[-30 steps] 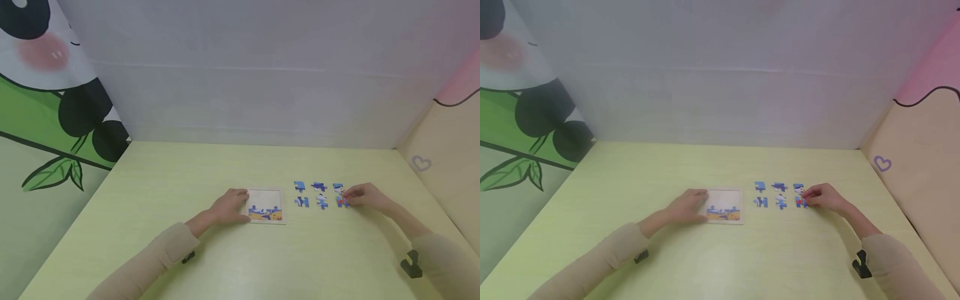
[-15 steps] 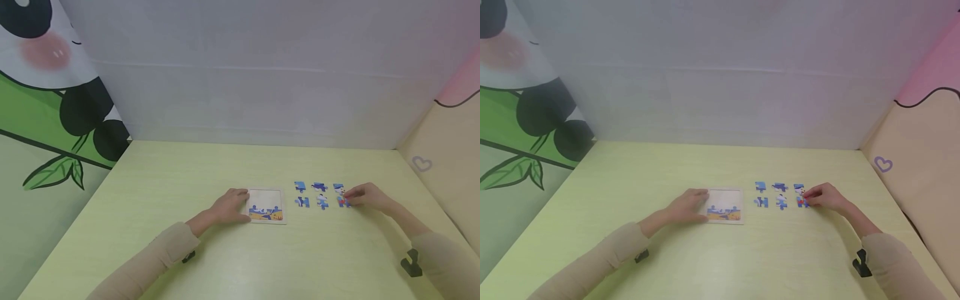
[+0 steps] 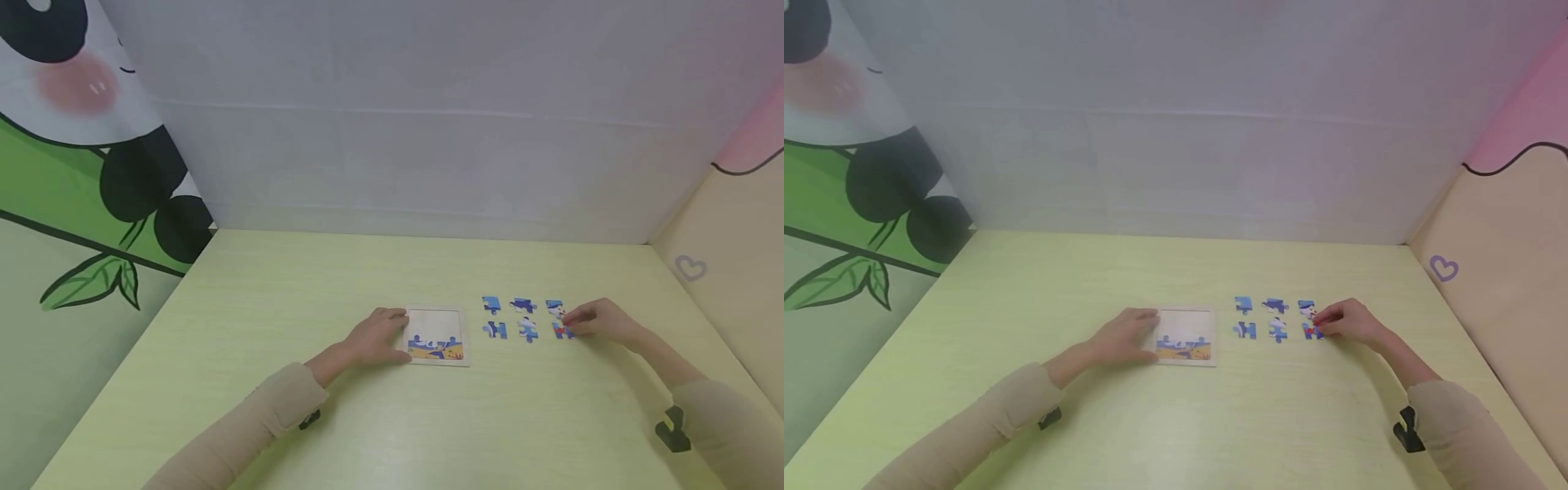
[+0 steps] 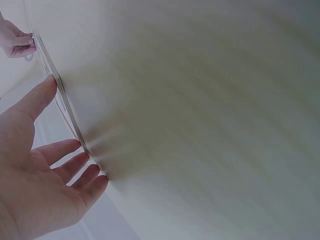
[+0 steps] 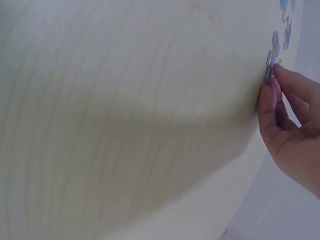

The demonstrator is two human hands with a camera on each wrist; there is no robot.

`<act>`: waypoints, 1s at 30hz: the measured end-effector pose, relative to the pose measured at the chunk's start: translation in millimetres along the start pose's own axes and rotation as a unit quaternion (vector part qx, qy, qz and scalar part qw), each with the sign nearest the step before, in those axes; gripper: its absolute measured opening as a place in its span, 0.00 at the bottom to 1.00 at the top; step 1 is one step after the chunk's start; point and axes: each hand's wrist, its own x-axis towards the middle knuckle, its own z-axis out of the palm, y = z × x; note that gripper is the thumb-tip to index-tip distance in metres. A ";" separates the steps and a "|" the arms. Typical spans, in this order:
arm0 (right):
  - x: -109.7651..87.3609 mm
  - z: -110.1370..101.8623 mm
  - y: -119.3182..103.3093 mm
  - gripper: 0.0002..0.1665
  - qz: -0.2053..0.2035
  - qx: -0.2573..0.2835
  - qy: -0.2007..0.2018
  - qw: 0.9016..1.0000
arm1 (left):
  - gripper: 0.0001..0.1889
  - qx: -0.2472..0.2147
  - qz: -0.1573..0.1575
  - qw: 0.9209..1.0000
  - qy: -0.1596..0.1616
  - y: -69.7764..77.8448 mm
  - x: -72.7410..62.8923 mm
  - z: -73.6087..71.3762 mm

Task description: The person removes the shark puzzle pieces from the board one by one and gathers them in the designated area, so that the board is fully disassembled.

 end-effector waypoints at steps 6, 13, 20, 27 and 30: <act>-0.1 0.5 -3.4 0.17 0.002 -0.031 0.006 0.999 | 0.36 -0.003 0.000 1.000 0.000 1.7 0.2 -0.4; 4.3 6.2 -26.4 0.16 -0.023 -0.072 0.026 0.997 | 0.35 0.009 0.003 1.000 -0.002 0.7 1.0 -0.3; 16.6 31.1 -56.1 0.15 -0.056 -0.038 0.019 0.998 | 0.32 -0.004 0.034 0.999 0.001 1.0 1.8 1.5; 33.1 75.8 -86.5 0.15 -0.104 -0.024 -0.005 0.994 | 0.27 -0.008 0.051 0.999 0.006 7.3 3.5 3.9; 38.4 95.3 -99.0 0.18 -0.122 -0.037 -0.007 0.992 | 0.24 -0.001 0.056 0.998 0.010 9.6 4.5 4.4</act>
